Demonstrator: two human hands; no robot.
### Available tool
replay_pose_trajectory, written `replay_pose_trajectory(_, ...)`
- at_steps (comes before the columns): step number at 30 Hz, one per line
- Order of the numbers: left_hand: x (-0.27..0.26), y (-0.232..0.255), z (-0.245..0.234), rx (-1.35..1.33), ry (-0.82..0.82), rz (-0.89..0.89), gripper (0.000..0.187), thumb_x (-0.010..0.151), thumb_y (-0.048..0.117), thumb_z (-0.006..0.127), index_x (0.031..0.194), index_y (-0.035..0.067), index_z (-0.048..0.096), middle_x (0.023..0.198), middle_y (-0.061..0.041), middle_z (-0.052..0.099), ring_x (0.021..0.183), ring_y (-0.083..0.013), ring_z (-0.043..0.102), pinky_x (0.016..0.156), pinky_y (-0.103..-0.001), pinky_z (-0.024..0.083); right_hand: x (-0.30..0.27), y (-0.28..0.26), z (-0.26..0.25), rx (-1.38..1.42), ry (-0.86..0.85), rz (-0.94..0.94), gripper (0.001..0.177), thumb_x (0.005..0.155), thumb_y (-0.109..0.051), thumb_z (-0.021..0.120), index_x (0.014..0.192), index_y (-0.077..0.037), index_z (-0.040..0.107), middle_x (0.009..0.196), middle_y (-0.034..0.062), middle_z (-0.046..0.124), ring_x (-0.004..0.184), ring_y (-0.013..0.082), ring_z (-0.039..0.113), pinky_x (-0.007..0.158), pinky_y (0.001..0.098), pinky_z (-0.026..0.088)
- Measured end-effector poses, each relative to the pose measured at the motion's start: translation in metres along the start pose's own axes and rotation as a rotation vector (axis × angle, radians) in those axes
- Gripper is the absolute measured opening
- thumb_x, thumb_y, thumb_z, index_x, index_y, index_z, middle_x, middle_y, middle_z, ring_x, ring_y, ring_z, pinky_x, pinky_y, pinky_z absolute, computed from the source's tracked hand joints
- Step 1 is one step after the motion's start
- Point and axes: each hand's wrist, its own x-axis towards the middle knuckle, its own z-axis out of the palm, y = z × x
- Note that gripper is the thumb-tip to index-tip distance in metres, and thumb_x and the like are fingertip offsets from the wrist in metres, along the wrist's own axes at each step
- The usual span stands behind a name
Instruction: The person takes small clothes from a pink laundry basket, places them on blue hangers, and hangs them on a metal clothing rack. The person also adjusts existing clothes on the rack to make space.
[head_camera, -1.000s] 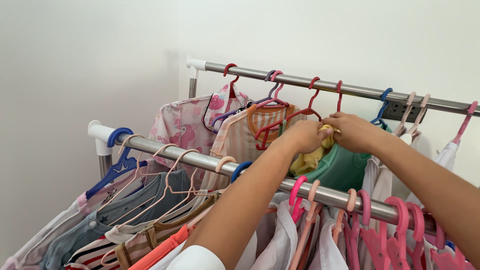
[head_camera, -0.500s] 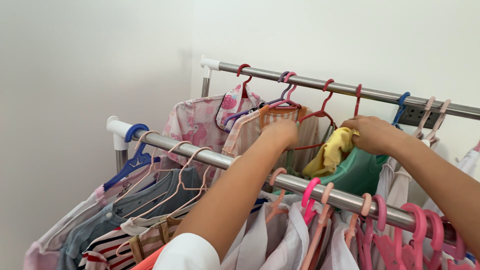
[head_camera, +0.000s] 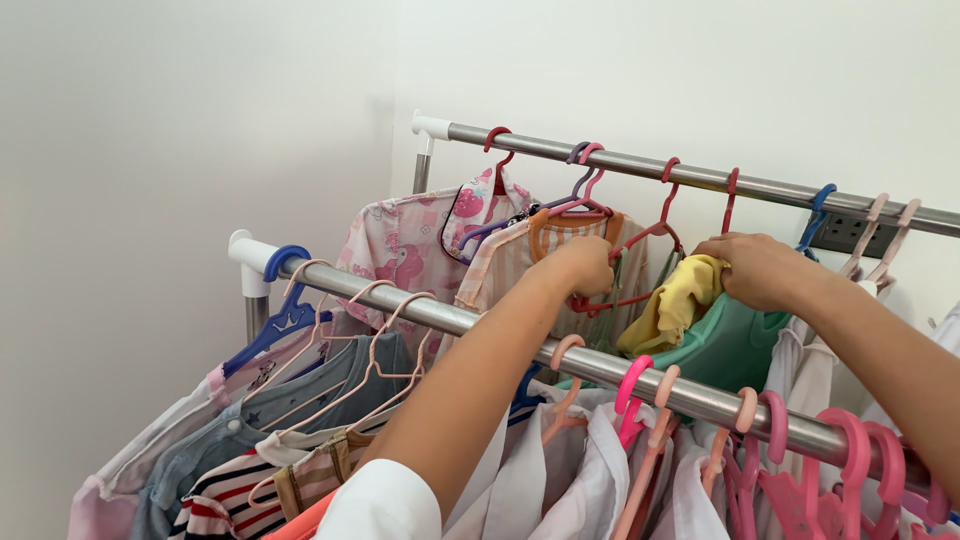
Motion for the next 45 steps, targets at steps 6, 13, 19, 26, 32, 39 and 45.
replay_pose_trajectory(6, 0.006, -0.011, -0.002, -0.004, 0.006, 0.015, 0.030, 0.086, 0.018, 0.072, 0.115, 0.011, 0.069, 0.100, -0.010, 0.077, 0.086, -0.0260, 0.075, 0.069, -0.043, 0.062, -0.002, -0.001, -0.001, -0.007, -0.001, -0.003, 0.052, 0.083, -0.001, 0.054, 0.131, -0.017, 0.066, 0.136, 0.0060, 0.066, 0.128, 0.0297, 0.059, 0.110, 0.0407, 0.046)
replay_pose_trajectory(13, 0.003, -0.010, -0.019, -0.059, -0.074, -0.030, 0.032, 0.088, 0.019, 0.069, 0.120, 0.015, 0.067, 0.103, -0.006, 0.074, 0.086, -0.0219, 0.074, 0.068, -0.041, 0.066, 0.000, -0.002, -0.001, -0.004, -0.005, -0.011, 0.052, 0.084, -0.003, 0.055, 0.132, -0.018, 0.065, 0.134, 0.0070, 0.067, 0.127, 0.0299, 0.060, 0.109, 0.0410, 0.047)
replay_pose_trajectory(19, -0.005, -0.011, -0.029, -0.129, -0.160, -0.057, 0.030, 0.090, 0.020, 0.065, 0.120, 0.013, 0.067, 0.092, -0.010, 0.074, 0.080, -0.0222, 0.077, 0.068, -0.040, 0.068, 0.001, -0.004, -0.002, 0.004, 0.008, -0.003, 0.056, 0.082, -0.003, 0.056, 0.135, -0.018, 0.063, 0.138, 0.0081, 0.064, 0.127, 0.0314, 0.059, 0.109, 0.0421, 0.046)
replay_pose_trajectory(26, 0.009, -0.030, -0.053, 0.259, 0.335, 0.037, 0.037, 0.094, 0.038, 0.067, 0.117, 0.010, 0.074, 0.117, -0.018, 0.069, 0.107, -0.0342, 0.067, 0.091, -0.046, 0.056, -0.009, -0.006, -0.004, 0.003, -0.002, 0.016, 0.053, 0.083, -0.005, 0.057, 0.134, -0.018, 0.063, 0.138, 0.0061, 0.065, 0.127, 0.0304, 0.060, 0.109, 0.0415, 0.047)
replay_pose_trajectory(32, 0.002, -0.070, -0.058, 0.304, 0.317, -0.200, 0.042, 0.106, 0.041, 0.052, 0.121, 0.005, 0.069, 0.129, -0.023, 0.063, 0.116, -0.0388, 0.065, 0.095, -0.050, 0.054, -0.010, -0.006, -0.004, 0.010, 0.027, -0.015, 0.053, 0.082, -0.005, 0.057, 0.133, -0.017, 0.063, 0.139, 0.0059, 0.064, 0.126, 0.0314, 0.060, 0.108, 0.0416, 0.047)
replay_pose_trajectory(39, 0.016, -0.085, -0.042, 0.309, 0.250, -0.114, 0.031, 0.096, 0.021, 0.059, 0.121, 0.007, 0.069, 0.121, -0.022, 0.070, 0.114, -0.0382, 0.067, 0.094, -0.049, 0.055, -0.009, -0.009, -0.005, 0.009, -0.011, 0.040, 0.053, 0.085, -0.005, 0.056, 0.136, -0.019, 0.061, 0.138, 0.0059, 0.064, 0.126, 0.0311, 0.060, 0.108, 0.0417, 0.048)
replay_pose_trajectory(45, 0.037, -0.097, -0.036, 0.163, 0.224, 0.029, 0.038, 0.088, 0.017, 0.059, 0.125, 0.018, 0.070, 0.120, -0.018, 0.071, 0.113, -0.0377, 0.067, 0.094, -0.046, 0.054, -0.008, -0.007, -0.004, 0.008, -0.011, 0.052, 0.053, 0.086, -0.007, 0.056, 0.137, -0.019, 0.060, 0.137, 0.0075, 0.065, 0.125, 0.0312, 0.061, 0.108, 0.0411, 0.048)
